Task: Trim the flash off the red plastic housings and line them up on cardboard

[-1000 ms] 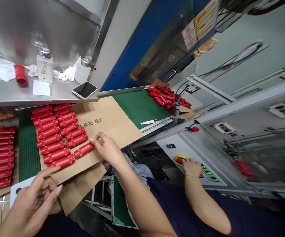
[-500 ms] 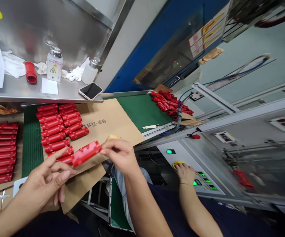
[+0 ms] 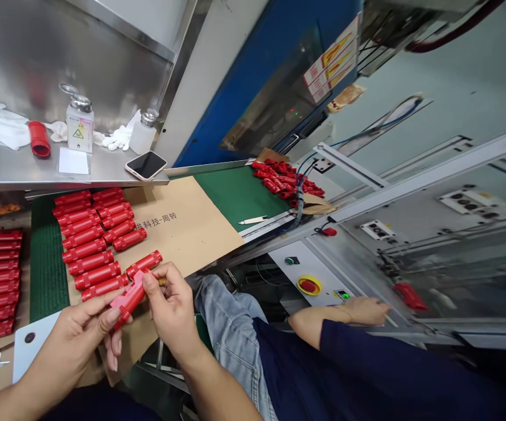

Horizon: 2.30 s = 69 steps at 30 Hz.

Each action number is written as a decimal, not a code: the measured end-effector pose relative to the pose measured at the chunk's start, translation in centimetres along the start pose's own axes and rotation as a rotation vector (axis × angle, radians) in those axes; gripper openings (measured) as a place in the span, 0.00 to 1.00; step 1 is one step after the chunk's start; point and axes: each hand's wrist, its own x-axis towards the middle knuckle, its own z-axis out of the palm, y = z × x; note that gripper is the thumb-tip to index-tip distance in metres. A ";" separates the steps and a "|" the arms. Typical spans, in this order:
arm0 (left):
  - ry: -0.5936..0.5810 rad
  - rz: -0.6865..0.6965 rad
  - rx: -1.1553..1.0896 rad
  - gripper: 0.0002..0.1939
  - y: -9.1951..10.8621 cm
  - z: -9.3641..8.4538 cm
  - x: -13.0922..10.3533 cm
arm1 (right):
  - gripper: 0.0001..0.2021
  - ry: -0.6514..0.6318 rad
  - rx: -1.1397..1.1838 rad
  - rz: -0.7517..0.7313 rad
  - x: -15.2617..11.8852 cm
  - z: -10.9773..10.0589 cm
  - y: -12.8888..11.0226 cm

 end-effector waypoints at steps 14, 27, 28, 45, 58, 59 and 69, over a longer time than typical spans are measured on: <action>0.028 0.185 0.170 0.21 -1.0 -1.0 0.2 | 0.21 0.004 -0.109 0.005 -0.3 0.4 0.0; 0.093 0.091 0.094 0.26 -0.6 -0.6 -0.4 | 0.19 -0.072 -0.036 0.036 0.6 0.2 0.0; 0.060 0.096 0.108 0.26 -0.7 -0.9 -0.4 | 0.21 -0.089 0.006 0.063 0.8 0.1 0.2; 0.296 0.486 0.407 0.25 -1.5 -1.0 -0.6 | 0.14 -0.204 0.108 -0.065 1.4 -2.1 1.0; 0.289 0.646 0.574 0.16 -1.4 -1.2 -0.3 | 0.06 -0.204 0.124 -0.165 1.4 -2.8 1.6; 0.293 0.645 0.563 0.16 -1.5 -1.2 -0.3 | 0.07 -0.204 0.128 -0.172 1.5 -2.9 1.7; 0.321 0.600 0.405 0.15 -0.6 -0.8 -0.7 | 0.07 -0.207 0.105 -0.191 2.0 -2.9 2.0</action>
